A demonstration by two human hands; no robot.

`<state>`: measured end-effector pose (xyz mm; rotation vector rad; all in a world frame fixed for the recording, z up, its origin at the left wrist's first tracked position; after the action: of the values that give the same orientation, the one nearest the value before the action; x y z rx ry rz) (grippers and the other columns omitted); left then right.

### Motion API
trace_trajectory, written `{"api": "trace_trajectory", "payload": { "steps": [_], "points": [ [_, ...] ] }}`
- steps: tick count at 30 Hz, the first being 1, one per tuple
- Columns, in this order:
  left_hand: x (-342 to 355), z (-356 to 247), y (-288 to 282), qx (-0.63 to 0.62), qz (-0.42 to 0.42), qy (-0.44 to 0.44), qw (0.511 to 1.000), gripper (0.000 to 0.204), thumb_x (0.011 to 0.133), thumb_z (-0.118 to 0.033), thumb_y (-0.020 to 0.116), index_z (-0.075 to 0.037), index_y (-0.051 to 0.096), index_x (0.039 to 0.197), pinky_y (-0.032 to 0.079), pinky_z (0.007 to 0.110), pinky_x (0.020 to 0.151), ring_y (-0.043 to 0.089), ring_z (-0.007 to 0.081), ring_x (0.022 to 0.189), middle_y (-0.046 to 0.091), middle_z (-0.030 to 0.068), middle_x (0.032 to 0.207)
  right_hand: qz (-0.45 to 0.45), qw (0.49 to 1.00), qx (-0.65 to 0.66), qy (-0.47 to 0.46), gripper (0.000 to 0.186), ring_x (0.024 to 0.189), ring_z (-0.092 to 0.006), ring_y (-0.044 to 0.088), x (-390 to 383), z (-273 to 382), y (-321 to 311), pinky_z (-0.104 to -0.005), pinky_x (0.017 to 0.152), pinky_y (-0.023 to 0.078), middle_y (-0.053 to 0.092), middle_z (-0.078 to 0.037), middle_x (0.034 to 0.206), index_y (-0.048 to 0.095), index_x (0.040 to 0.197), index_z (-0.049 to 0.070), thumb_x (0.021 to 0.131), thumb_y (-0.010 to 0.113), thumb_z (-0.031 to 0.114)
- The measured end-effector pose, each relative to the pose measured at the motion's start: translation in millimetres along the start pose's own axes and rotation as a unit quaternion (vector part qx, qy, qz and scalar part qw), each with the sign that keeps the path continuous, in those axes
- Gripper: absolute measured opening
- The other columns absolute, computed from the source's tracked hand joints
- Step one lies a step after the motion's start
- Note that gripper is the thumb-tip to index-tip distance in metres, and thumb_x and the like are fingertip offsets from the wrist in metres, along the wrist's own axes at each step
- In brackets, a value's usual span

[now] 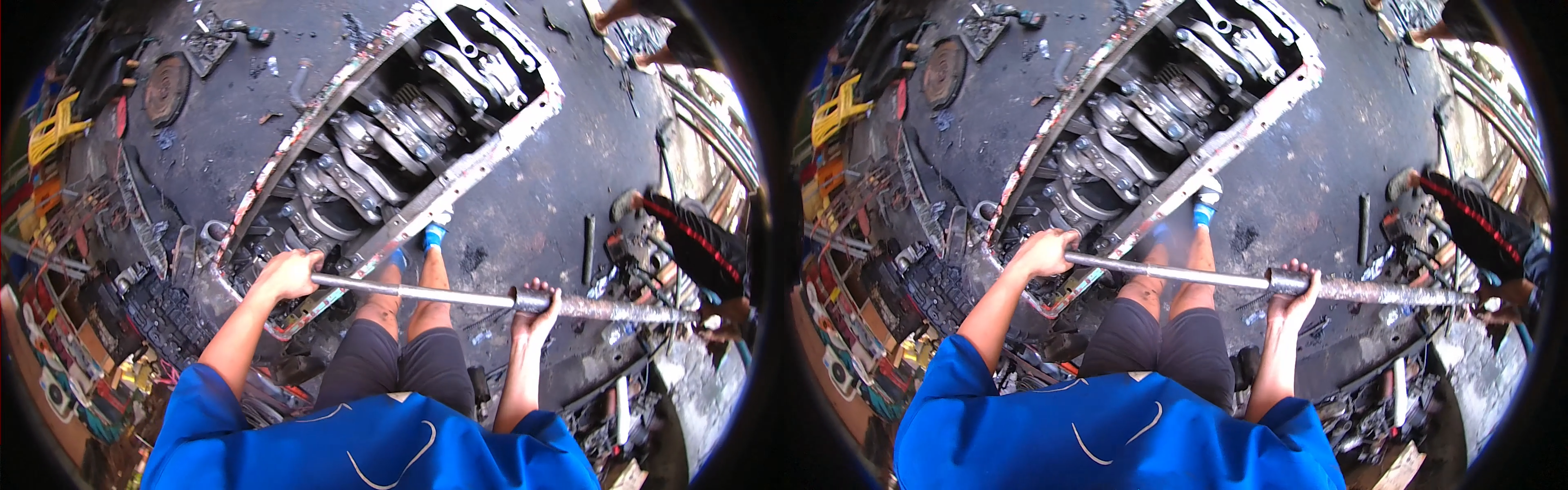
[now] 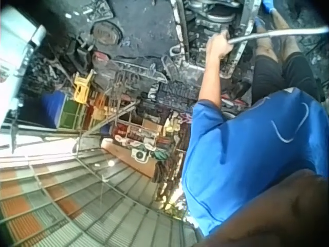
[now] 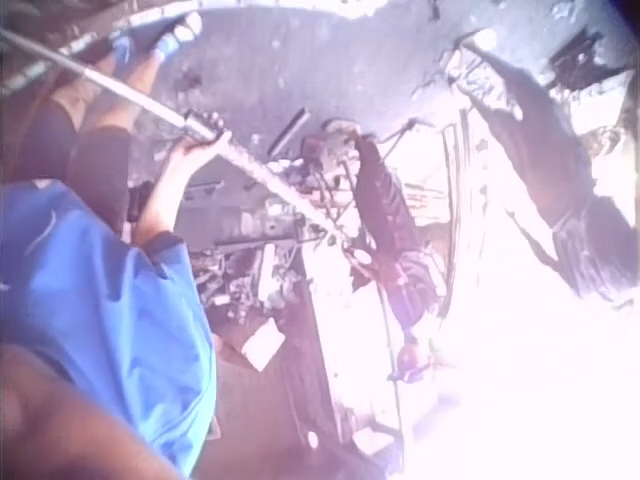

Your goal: Assembling or inspecting components of a large internal combustion engine block in an outdoor mechanic area.

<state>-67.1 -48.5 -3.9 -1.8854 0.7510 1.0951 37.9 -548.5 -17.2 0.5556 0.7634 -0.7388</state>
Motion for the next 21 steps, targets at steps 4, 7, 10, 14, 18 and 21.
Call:
{"api": "trace_trajectory", "payload": {
  "steps": [4,7,10,14,18,21],
  "points": [
    [0.4,6.4,-1.4,-0.005,0.012,-0.008,1.0,0.031,0.07,-0.022,0.069,-0.01,0.066,0.098,0.054,0.049,0.079,0.069,0.038,0.089,0.07,0.0188,0.089,0.05,0.998,-0.015,-0.027,0.019,0.093,-0.0252,0.061,5.4,0.2,20.2,-0.0437,0.091,0.051,0.062,-0.006,0.095,0.057,0.094,0.009,0.094,0.067,0.026],
    [-3.1,8.7,-3.2,-0.019,0.017,-0.02,0.999,0.031,0.07,-0.022,0.069,-0.009,0.066,0.098,0.054,0.049,0.079,0.068,0.0371,0.09,0.07,0.0182,0.089,0.078,0.997,-0.025,-0.013,0.02,0.095,-0.0259,0.06,2.5,0.2,33.4,-0.0442,0.093,0.05,0.061,-0.009,0.099,0.055,0.097,0.008,0.095,0.063,0.027],
    [-0.9,11.0,-3.9,-0.022,0.019,-0.024,0.999,0.03,0.07,-0.022,0.07,-0.009,0.065,0.097,0.053,0.048,0.079,0.068,0.036,0.089,0.07,0.0174,0.088,0.078,0.996,-0.032,-0.008,0.021,0.096,-0.0266,0.06,9.9,0.8,41.6,-0.0452,0.094,0.05,0.061,-0.009,0.101,0.055,0.099,0.007,0.096,0.061,0.027],
    [1.7,18.4,0.5,-0.039,0.009,-0.024,0.999,0.033,0.068,-0.024,0.071,-0.01,0.065,0.097,0.053,0.048,0.078,0.069,0.0356,0.088,0.07,0.0165,0.087,0.09,0.995,-0.046,-0.008,0.021,0.097,-0.027,0.059,18.1,1.0,61.3,-0.0459,0.095,0.049,0.06,-0.01,0.102,0.054,0.1,0.007,0.097,0.06,0.026],
    [0.6,15.8,-3.2,-0.064,0.001,-0.029,0.998,0.035,0.068,-0.024,0.07,-0.01,0.066,0.099,0.053,0.048,0.077,0.069,0.0365,0.086,0.07,0.0169,0.083,0.137,0.989,-0.058,-0.004,0.022,0.098,-0.0271,0.059,31.1,5.4,84.4,-0.0452,0.094,0.049,0.06,-0.011,0.102,0.053,0.101,0.005,0.097,0.061,0.026],
    [-1.5,18.0,1.3,-0.082,-0.011,-0.032,0.996,0.034,0.068,-0.023,0.069,-0.009,0.066,0.099,0.052,0.047,0.078,0.068,0.0365,0.087,0.07,0.0174,0.084,0.158,0.985,-0.067,0.001,0.023,0.099,-0.0268,0.06,37.8,4.7,107.0,-0.0453,0.097,0.049,0.061,-0.01,0.104,0.055,0.103,0.006,0.096,0.063,0.026]
  ]
}}
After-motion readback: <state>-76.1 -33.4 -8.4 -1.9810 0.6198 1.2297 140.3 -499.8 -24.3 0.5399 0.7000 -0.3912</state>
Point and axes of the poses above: each hand's wrist, its own x-axis towards the middle knuckle, its own y-axis out of the palm, z = x × y, the point moved 8 cm from there along x, towards the middle knuckle
